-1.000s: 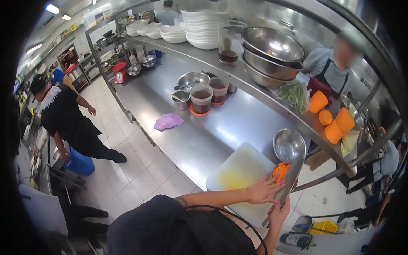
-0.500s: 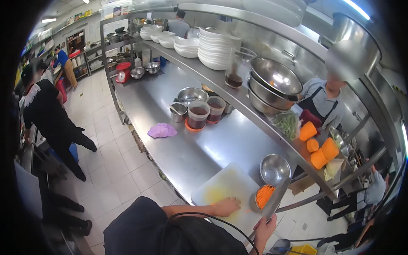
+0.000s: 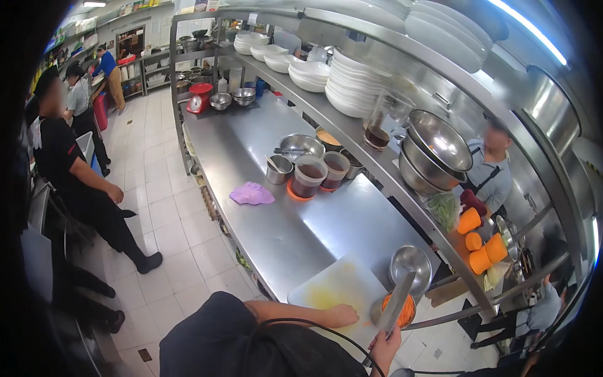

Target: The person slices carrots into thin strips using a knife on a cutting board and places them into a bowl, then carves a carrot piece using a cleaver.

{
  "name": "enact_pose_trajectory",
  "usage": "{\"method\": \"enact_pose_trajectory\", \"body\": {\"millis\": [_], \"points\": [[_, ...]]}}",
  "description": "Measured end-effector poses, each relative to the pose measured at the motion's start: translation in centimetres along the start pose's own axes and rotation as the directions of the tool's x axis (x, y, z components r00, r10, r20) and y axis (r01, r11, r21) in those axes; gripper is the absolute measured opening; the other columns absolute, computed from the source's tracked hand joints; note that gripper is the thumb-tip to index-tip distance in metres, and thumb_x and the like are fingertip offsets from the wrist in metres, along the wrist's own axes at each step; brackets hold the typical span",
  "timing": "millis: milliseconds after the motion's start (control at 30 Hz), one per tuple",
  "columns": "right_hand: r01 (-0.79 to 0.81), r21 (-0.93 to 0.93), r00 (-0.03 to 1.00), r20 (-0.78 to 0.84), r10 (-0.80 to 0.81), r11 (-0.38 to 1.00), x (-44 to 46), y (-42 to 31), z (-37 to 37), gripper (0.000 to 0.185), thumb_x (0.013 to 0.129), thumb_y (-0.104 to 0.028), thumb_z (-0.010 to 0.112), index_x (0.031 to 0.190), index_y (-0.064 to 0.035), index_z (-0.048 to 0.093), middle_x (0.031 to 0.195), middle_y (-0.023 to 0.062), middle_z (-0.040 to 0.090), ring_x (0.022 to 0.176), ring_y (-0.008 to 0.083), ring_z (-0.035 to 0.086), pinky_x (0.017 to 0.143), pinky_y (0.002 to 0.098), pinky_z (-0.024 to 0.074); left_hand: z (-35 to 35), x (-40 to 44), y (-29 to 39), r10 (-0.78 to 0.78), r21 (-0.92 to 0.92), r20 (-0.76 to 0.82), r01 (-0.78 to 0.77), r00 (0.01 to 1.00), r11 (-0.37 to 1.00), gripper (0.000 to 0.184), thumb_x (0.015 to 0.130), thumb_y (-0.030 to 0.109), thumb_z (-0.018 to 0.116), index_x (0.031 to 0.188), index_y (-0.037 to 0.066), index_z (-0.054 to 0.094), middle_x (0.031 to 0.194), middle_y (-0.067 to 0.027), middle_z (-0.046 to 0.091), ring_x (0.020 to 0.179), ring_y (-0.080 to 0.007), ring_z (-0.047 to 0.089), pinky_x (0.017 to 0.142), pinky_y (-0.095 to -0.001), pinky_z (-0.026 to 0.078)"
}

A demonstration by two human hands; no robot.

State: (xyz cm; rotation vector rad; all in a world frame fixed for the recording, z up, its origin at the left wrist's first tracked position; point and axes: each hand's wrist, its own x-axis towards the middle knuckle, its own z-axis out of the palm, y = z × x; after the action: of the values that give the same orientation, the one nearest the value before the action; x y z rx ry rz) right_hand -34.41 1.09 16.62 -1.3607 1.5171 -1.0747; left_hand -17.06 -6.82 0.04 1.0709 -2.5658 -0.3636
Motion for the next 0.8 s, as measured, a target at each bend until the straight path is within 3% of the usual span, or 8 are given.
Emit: {"method": "enact_pose_trajectory", "body": {"millis": [333,433,500,533,633,700,733,800], "points": [[0.003,-0.028,1.000,0.019,-0.002,1.000,-0.7,-1.2,1.4,0.028,0.099,0.002,0.054,0.127,-0.0003,0.054,0.069,0.0033,0.054,0.045,0.0108,0.052,0.038,0.0273,0.0443,0.4,1.5,0.7,-0.031,-0.013,0.098,0.032,0.995,0.999,0.016,0.089,0.016,0.062,0.090,0.003,0.071,0.087,-0.0188,0.074,0.090,-0.0386,0.075,0.079,-0.0514,0.058],[-0.004,-0.074,0.999,-0.051,0.001,0.997,-1.0,-1.9,1.4,0.029,0.099,0.002,0.054,0.128,-0.0007,0.054,0.068,0.0025,0.053,0.044,0.0104,0.051,0.039,0.0270,0.0446,-0.6,1.0,0.1,0.100,-0.020,-0.094,-0.102,0.991,0.995,0.017,0.090,0.018,0.062,0.091,0.004,0.072,0.089,-0.0175,0.075,0.090,-0.0399,0.074,0.079,-0.0554,0.057],[0.024,-0.106,0.998,-0.053,-0.029,0.994,-1.4,-2.7,0.9,0.030,0.099,0.002,0.054,0.129,-0.0009,0.054,0.069,0.0021,0.052,0.044,0.0102,0.051,0.039,0.0270,0.0448,-1.1,1.9,-0.3,0.168,-0.139,-0.346,-0.228,0.923,0.964,0.022,0.094,0.021,0.061,0.083,0.006,0.074,0.080,-0.0181,0.071,0.078,-0.0425,0.072,0.073,-0.0548,0.056],[0.056,-0.135,0.997,-0.047,-0.063,0.989,-1.7,-3.0,0.7,0.031,0.099,0.002,0.053,0.130,-0.0011,0.054,0.069,0.0017,0.052,0.044,0.0100,0.051,0.040,0.0269,0.0450,-1.3,2.5,-0.4,0.172,-0.142,-0.349,-0.234,0.921,0.962,0.022,0.094,0.021,0.061,0.083,0.006,0.074,0.080,-0.0181,0.071,0.078,-0.0425,0.072,0.073,-0.0548,0.056],[0.009,-0.120,0.992,-0.120,-0.024,0.993,-2.5,-3.9,0.2,0.030,0.098,0.002,0.056,0.128,-0.0026,0.057,0.074,0.0018,0.055,0.049,0.0088,0.050,0.042,0.0254,0.0419,-5.0,4.2,0.1,0.140,-0.234,-0.264,-0.204,0.954,0.951,0.019,0.089,0.021,0.066,0.083,0.005,0.073,0.082,-0.0200,0.072,0.080,-0.0440,0.071,0.073,-0.0541,0.055],[0.004,-0.114,0.988,-0.151,-0.021,0.993,-2.6,-2.8,-0.9,0.031,0.098,0.002,0.056,0.129,-0.0030,0.056,0.073,0.0016,0.054,0.048,0.0090,0.050,0.042,0.0256,0.0422,-8.6,4.7,1.2,-0.048,-0.458,-0.051,0.019,0.998,0.889,0.016,0.083,0.016,0.067,0.088,0.002,0.072,0.084,-0.0183,0.074,0.079,-0.0386,0.072,0.073,-0.0508,0.056],[-0.004,-0.105,0.985,-0.172,-0.014,0.994,-2.7,-2.3,-1.5,0.032,0.098,0.001,0.056,0.130,-0.0033,0.055,0.073,0.0014,0.054,0.048,0.0091,0.050,0.041,0.0257,0.0424,-8.7,5.4,1.3,-0.039,-0.457,-0.048,0.013,0.998,0.889,0.016,0.083,0.016,0.067,0.088,0.002,0.072,0.084,-0.0183,0.074,0.079,-0.0386,0.072,0.073,-0.0508,0.056],[0.006,-0.115,0.977,-0.211,-0.031,0.993,-3.5,-2.5,-1.6,0.032,0.098,0.001,0.056,0.130,-0.0037,0.055,0.072,0.0010,0.053,0.047,0.0091,0.049,0.041,0.0257,0.0424,-8.8,7.1,1.6,-0.184,-0.699,-0.131,0.041,0.974,0.714,0.013,0.081,0.012,0.068,0.090,0.003,0.074,0.087,-0.0208,0.074,0.084,-0.0407,0.072,0.076,-0.0510,0.057]]}}
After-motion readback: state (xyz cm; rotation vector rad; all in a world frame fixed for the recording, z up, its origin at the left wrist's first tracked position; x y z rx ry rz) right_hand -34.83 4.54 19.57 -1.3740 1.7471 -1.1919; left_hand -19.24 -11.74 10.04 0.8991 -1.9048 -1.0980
